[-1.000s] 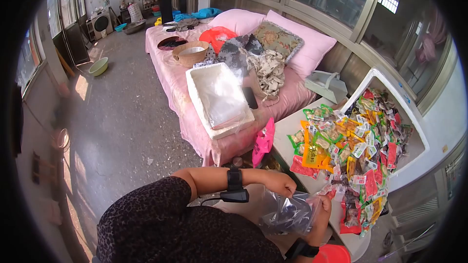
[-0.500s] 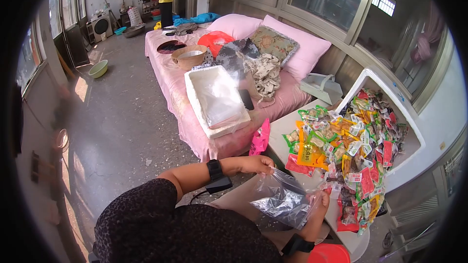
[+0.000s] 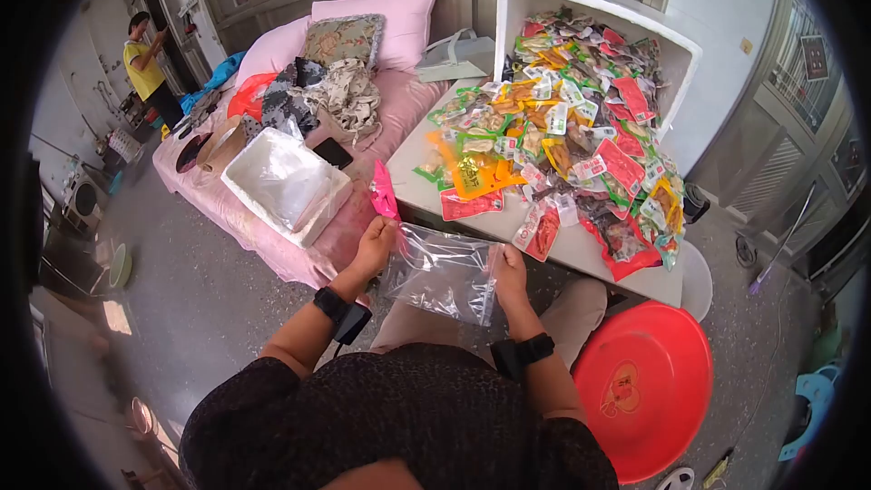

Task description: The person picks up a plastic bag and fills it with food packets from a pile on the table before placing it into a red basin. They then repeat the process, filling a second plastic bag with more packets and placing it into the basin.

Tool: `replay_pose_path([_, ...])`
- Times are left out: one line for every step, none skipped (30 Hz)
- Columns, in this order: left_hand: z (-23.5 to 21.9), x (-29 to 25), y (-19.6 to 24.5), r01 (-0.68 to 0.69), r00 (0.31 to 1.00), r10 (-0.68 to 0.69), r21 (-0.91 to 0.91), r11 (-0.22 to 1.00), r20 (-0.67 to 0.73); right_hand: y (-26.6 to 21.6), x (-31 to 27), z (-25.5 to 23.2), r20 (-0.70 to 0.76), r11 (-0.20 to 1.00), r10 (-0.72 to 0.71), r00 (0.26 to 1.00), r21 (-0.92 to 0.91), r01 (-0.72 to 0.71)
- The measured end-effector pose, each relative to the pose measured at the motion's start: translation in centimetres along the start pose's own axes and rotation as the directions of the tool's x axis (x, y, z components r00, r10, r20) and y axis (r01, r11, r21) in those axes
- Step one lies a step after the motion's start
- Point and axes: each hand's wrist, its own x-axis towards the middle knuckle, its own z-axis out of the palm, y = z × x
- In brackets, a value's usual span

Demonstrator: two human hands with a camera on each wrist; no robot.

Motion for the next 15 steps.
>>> replay_pose_path([0.2, -0.1, 0.0, 0.067, 0.998, -0.067, -0.011, 0.998, -0.007, 0.7, 0.0, -0.1, 0.041, 0.997, -0.046, 0.998, -0.053, 0.048])
replay_pose_path([0.2, 0.0, 0.0, 0.136, 0.990, -0.134, -0.076, 0.988, 0.033, 1.4, 0.3, -0.1, 0.056, 0.992, -0.062, 0.997, -0.107, 0.068])
replay_pose_path([0.1, 0.0, -0.2, 0.223, 0.974, -0.216, -0.140, 0.965, 0.065, 1.6, 0.4, 0.3, 0.038, 0.987, -0.130, 0.991, -0.086, 0.133])
replay_pose_path([0.2, -0.3, -0.2, 0.281, 0.959, -0.281, -0.105, 0.954, 0.012, 0.9, 0.1, 0.5, 0.041, 0.970, -0.179, 0.983, -0.159, 0.184])
replay_pose_path([0.3, -0.1, -0.7, 0.330, 0.942, -0.333, -0.069, 0.941, -0.043, 1.6, 0.4, 0.1, 0.073, 0.980, -0.169, 0.983, -0.097, 0.176])
replay_pose_path([0.4, 0.0, -2.1, 0.278, 0.956, -0.278, -0.020, 0.961, -0.088, 1.7, 0.4, 0.1, 0.049, 0.978, -0.118, 0.992, -0.168, 0.125])
replay_pose_path([0.5, 0.2, -3.4, 0.213, 0.970, -0.208, 0.032, 0.976, -0.129, 1.7, 0.3, 0.1, 0.051, 0.987, -0.063, 0.997, -0.146, 0.070])
replay_pose_path([0.4, 0.5, -4.7, 0.125, 0.982, -0.094, 0.194, 0.973, -0.163, 1.8, 0.4, -0.1, 0.048, 0.989, -0.061, 0.997, -0.132, 0.066])
replay_pose_path([0.3, 0.9, -5.9, 0.030, 0.985, 0.033, 0.350, 0.936, -0.172, 1.7, 0.5, -0.4, 0.040, 0.989, -0.056, 0.998, -0.132, 0.060])
replay_pose_path([0.5, 1.1, -6.9, -0.061, 0.974, 0.159, 0.495, 0.867, -0.159, 1.5, 0.5, -0.7, 0.036, 0.989, -0.052, 0.998, -0.135, 0.056])
replay_pose_path([1.1, 1.2, -6.7, -0.071, 0.978, 0.162, 0.524, 0.849, -0.129, 1.5, 0.7, -1.1, 0.035, 0.989, -0.050, 0.998, -0.137, 0.054])
replay_pose_path([1.4, 1.5, -6.3, -0.081, 0.982, 0.163, 0.554, 0.829, -0.101, 1.8, 1.0, -1.7, 0.059, 0.995, -0.032, 0.998, -0.091, 0.037])
replay_pose_path([1.6, 1.5, -5.6, -0.088, 0.985, 0.159, 0.586, 0.805, -0.071, 1.8, 0.8, -2.0, 0.052, 0.994, -0.016, 0.999, -0.107, 0.022])
replay_pose_path([1.8, 1.6, -5.3, -0.041, 0.991, 0.109, 0.581, 0.813, -0.083, 1.5, 0.8, -2.3, 0.046, 0.992, -0.002, 0.999, -0.123, 0.008])
replay_pose_path([2.2, 2.1, -4.9, 0.001, 0.993, 0.065, 0.571, 0.821, -0.095, 1.2, 0.8, -2.6, 0.043, 0.990, 0.005, 0.999, -0.143, 0.001])
